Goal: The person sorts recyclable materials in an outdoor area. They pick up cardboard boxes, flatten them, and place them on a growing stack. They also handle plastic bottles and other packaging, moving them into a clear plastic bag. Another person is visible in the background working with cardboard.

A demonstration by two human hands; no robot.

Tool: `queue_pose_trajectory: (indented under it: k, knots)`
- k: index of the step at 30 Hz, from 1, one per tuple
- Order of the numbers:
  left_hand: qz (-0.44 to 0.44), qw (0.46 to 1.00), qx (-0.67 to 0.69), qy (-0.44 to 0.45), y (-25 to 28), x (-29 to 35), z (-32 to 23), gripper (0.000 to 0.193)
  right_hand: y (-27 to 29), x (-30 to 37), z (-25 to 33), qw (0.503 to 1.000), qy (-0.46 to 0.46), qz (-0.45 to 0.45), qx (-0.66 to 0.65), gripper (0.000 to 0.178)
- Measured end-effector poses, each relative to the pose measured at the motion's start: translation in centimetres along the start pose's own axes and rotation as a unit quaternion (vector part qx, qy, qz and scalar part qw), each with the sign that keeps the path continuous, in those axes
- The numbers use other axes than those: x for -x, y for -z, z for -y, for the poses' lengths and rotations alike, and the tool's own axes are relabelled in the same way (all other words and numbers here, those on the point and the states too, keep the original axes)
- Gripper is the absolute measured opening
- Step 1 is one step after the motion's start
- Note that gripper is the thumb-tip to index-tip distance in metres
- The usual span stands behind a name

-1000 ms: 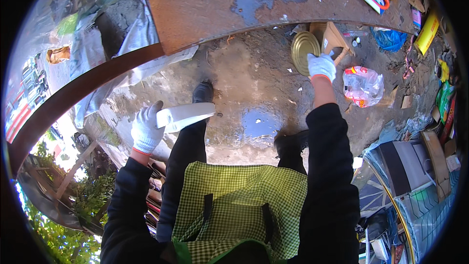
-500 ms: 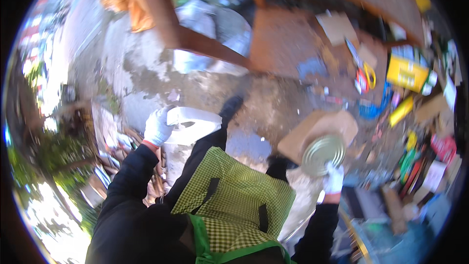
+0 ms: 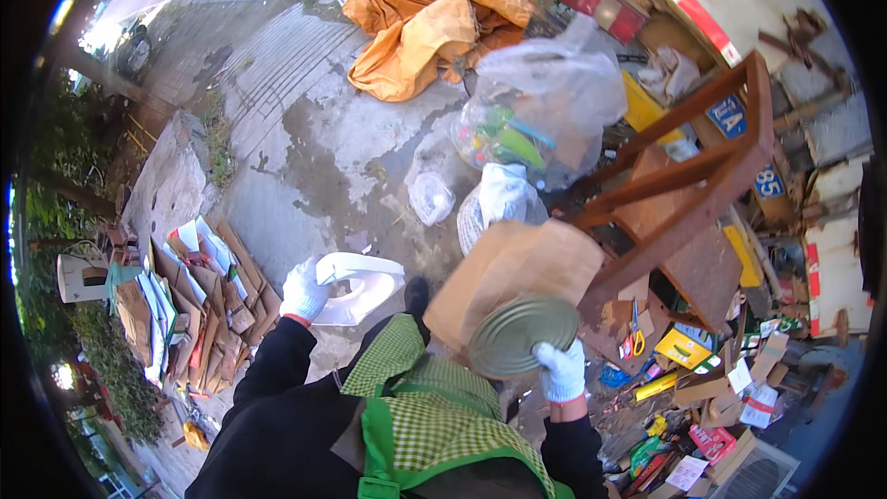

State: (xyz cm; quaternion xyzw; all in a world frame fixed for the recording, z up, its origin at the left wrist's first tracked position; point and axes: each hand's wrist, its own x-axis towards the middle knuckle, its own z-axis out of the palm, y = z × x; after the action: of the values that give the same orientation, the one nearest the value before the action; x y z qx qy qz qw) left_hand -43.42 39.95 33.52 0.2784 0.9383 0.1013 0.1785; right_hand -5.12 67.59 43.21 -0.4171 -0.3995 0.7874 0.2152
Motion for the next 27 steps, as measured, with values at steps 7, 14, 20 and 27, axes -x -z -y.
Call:
queue_pose_trajectory:
  k: [7,14,20,27]
  knots:
    - [-0.245,0.919,0.254,0.177,4.2,-7.6,6.3,0.043,-8.7,-7.4,6.0,0.995,0.065,-0.040,-0.058,0.043]
    - [-0.177,0.813,0.509,0.220,6.1,-19.0,10.5,0.047,-10.6,-15.9,12.0,0.986,0.130,-0.039,-0.096,0.042]
    - [-0.140,0.605,0.679,0.392,5.2,-25.7,12.0,0.013,-12.0,-23.6,17.5,0.975,0.190,-0.034,-0.111,0.046]
    - [-0.062,0.539,0.673,0.503,2.7,-39.6,12.7,0.013,-19.5,-35.0,19.4,0.970,0.220,-0.079,-0.072,0.053]
